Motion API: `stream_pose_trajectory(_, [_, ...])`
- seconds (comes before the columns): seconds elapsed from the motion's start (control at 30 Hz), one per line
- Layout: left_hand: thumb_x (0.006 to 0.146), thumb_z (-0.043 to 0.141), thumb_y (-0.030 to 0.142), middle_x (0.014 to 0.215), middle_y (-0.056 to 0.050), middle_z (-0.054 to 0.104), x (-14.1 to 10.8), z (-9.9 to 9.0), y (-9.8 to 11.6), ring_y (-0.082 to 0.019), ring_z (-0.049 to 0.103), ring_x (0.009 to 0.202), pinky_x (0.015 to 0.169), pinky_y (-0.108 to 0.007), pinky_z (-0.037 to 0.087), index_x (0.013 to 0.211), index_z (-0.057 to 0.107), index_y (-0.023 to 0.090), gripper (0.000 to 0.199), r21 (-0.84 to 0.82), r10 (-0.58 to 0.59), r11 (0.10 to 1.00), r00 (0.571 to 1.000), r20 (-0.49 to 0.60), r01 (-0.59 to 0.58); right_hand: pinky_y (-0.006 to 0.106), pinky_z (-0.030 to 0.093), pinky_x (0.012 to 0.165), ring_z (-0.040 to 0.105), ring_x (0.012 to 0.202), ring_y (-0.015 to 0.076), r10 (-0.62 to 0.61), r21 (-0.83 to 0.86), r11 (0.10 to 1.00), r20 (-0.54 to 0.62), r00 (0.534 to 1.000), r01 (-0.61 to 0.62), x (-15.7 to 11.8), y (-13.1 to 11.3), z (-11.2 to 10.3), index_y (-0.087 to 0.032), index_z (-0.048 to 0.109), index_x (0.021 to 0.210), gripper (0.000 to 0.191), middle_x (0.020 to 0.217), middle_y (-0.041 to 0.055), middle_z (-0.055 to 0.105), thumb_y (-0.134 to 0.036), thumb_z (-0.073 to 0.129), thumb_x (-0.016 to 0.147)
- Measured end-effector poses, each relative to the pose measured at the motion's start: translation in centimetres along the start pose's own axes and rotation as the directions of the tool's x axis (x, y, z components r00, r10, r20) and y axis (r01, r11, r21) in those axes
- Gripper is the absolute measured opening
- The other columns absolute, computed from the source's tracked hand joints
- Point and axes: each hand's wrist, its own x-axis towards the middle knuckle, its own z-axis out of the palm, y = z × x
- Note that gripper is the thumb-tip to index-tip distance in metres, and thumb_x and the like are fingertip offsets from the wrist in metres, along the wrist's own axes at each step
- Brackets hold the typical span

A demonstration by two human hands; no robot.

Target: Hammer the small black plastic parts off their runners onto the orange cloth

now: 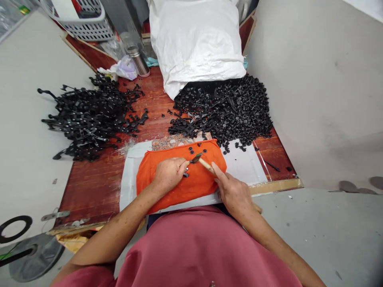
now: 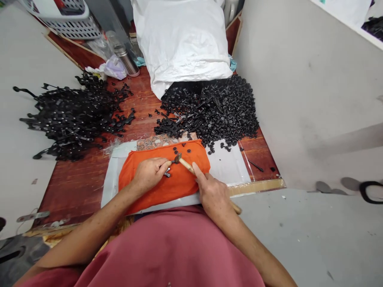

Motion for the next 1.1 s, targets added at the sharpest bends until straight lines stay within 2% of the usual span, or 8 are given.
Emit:
stream_pose_trajectory(0.1, [0.102, 0.043, 0.036, 0.091, -0.008, 0.07, 0.0, -0.7, -0.3, -0.024, 0.064, 0.09, 0.081, -0.033, 0.044, 0.089, 0.07, 0.022, 0.033, -0.038, 0.031, 0.999, 0.999, -0.021, -0.031, 0.027, 0.05, 0.058, 0.068, 0.066, 0.0189, 0.001, -0.058, 0.998, 0.063, 0.998, 0.003, 0.1, -0.1, 0.5, -0.029, 0.041, 0.161, 0.054, 0.09, 0.0041, 0.075, -0.024, 0.04, 0.107])
stream_pose_trajectory(0.17, [0.099, 0.048, 0.037, 0.108, -0.01, 0.068, -0.7, -1.5, -0.9, -0.026, 0.061, 0.105, 0.094, -0.036, 0.045, 0.105, 0.07, 0.022, 0.027, -0.058, 0.017, 0.998, 0.984, -0.177, -0.028, 0.027, 0.051, 0.06, 0.07, 0.07, 0.0193, 0.008, -0.034, 0.999, 0.054, 0.998, -0.006, 0.1, 0.0, 0.9, -0.031, 0.039, 0.162, 0.055, 0.094, 0.0045, 0.076, -0.025, 0.04, 0.107])
stream_pose_trajectory(0.27, [0.098, 0.049, 0.041, 0.112, -0.01, 0.067, -3.0, -2.3, -2.0, -0.025, 0.062, 0.108, 0.094, -0.036, 0.046, 0.123, 0.062, 0.022, 0.034, -0.161, -0.175, 0.98, 0.884, -0.434, 0.115, 0.027, 0.054, 0.064, 0.072, 0.075, 0.0195, 0.012, 0.045, 0.999, 0.025, 1.0, -0.014, -0.1, 0.3, 1.5, -0.031, 0.039, 0.161, 0.054, 0.098, 0.0049, 0.077, -0.026, 0.04, 0.107])
stream_pose_trajectory(0.33, [0.099, 0.046, 0.045, 0.089, -0.003, 0.069, -4.9, -2.1, -2.4, -0.02, 0.065, 0.081, 0.076, -0.032, 0.048, 0.126, 0.057, 0.022, 0.037, -0.302, -0.333, 0.927, 0.861, -0.384, 0.224, 0.027, 0.055, 0.064, 0.073, 0.076, 0.0196, 0.022, 0.083, 0.996, 0.019, 1.0, -0.023, -0.3, 0.6, 1.9, -0.03, 0.04, 0.161, 0.054, 0.1, 0.0048, 0.077, -0.026, 0.041, 0.107])
stream_pose_trajectory(0.43, [0.097, 0.049, 0.049, 0.068, 0.005, 0.065, -6.6, -0.8, -1.7, -0.017, 0.06, 0.058, 0.061, -0.029, 0.042, 0.135, 0.051, 0.022, 0.047, -0.385, -0.382, 0.872, 0.912, -0.148, 0.303, 0.027, 0.055, 0.062, 0.073, 0.076, 0.0196, 0.032, 0.079, 0.996, 0.027, 0.999, -0.034, -0.5, 0.7, 2.2, -0.031, 0.041, 0.161, 0.054, 0.101, 0.0043, 0.077, -0.027, 0.042, 0.107])
stream_pose_trajectory(0.57, [0.099, 0.05, 0.05, 0.079, -0.001, 0.072, -5.8, 0.4, -0.1, -0.022, 0.068, 0.074, 0.065, -0.031, 0.042, 0.149, 0.043, 0.019, 0.06, -0.172, -0.363, 0.927, 0.914, -0.182, 0.334, 0.028, 0.054, 0.062, 0.073, 0.074, 0.0202, 0.029, 0.065, 0.997, 0.025, 0.999, -0.03, -0.5, 0.6, 2.2, -0.031, 0.042, 0.16, 0.054, 0.1, 0.0037, 0.078, -0.027, 0.045, 0.106])
stream_pose_trajectory(0.77, [0.097, 0.054, 0.056, 0.109, -0.013, 0.075, -3.6, 0.1, 0.2, -0.03, 0.067, 0.103, 0.086, -0.038, 0.045, 0.129, 0.062, 0.022, 0.047, 0.104, -0.225, 0.962, 0.948, -0.223, 0.253, 0.028, 0.055, 0.066, 0.075, 0.08, 0.0203, 0.052, 0.105, 0.993, -0.011, 0.999, -0.05, 0.5, 0.6, 1.7, -0.028, 0.042, 0.159, 0.053, 0.101, 0.0033, 0.079, -0.025, 0.045, 0.106])
stream_pose_trajectory(1.1, [0.096, 0.048, 0.028, 0.101, -0.002, 0.07, -2.7, 0.3, 0.0, -0.017, 0.064, 0.095, 0.089, -0.031, 0.047, 0.104, 0.06, 0.024, 0.015, -0.513, -0.181, 0.858, 0.947, -0.265, 0.02, 0.028, 0.057, 0.069, 0.076, 0.08, 0.0205, -0.081, 0.208, 0.977, 0.15, 0.985, 0.049, -0.9, -0.3, 0.2, -0.033, 0.044, 0.158, 0.058, 0.101, 0.0036, 0.08, -0.019, 0.049, 0.102])
